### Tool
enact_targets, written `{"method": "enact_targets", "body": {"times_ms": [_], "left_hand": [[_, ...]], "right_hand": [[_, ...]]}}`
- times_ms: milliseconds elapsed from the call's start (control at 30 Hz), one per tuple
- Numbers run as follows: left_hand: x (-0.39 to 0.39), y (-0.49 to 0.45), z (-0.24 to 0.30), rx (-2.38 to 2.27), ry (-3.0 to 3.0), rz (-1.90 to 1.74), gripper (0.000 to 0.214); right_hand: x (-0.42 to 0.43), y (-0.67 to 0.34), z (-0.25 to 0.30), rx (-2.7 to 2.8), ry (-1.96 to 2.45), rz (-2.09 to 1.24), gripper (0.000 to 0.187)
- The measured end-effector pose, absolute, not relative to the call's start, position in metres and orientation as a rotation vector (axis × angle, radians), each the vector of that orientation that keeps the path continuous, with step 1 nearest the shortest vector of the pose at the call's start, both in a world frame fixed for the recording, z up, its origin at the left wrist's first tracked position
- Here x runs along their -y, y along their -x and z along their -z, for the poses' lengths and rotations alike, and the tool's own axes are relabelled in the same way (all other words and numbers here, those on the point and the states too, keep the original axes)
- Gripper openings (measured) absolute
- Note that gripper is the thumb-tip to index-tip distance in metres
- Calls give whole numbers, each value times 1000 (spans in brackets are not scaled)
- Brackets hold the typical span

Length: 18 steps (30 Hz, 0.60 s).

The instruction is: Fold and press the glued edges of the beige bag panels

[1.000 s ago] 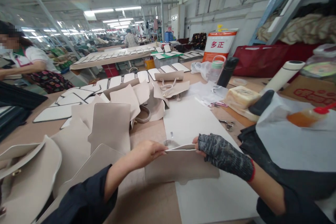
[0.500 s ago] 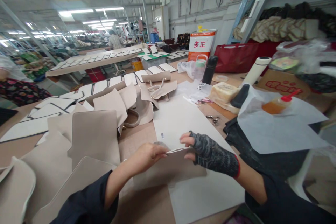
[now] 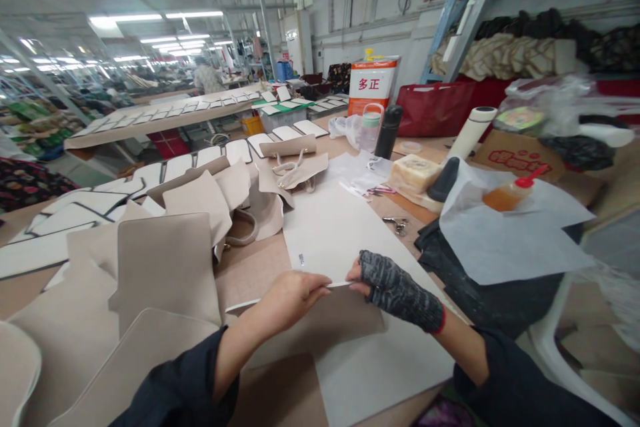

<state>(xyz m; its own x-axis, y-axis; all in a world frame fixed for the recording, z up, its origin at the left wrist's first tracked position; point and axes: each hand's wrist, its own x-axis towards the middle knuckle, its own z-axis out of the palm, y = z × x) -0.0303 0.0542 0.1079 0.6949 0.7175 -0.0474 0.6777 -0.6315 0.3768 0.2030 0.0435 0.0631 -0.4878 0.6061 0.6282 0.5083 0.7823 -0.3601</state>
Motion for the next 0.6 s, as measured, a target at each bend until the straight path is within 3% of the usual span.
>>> {"method": "enact_targets", "body": {"times_ms": [167, 367, 600], "left_hand": [[-54, 14, -106, -1142, -2567, -151, 28], [-52, 15, -106, -1163, -2515, -199, 28], [-50, 48, -111, -1239, -2431, -149, 27]], "right_hand": [[-40, -196, -69, 2187, 918, -93, 24], [-26, -177, -65, 2393, 1331, 554, 20], [-29, -167, -79, 2400, 1500, 432, 19]]}}
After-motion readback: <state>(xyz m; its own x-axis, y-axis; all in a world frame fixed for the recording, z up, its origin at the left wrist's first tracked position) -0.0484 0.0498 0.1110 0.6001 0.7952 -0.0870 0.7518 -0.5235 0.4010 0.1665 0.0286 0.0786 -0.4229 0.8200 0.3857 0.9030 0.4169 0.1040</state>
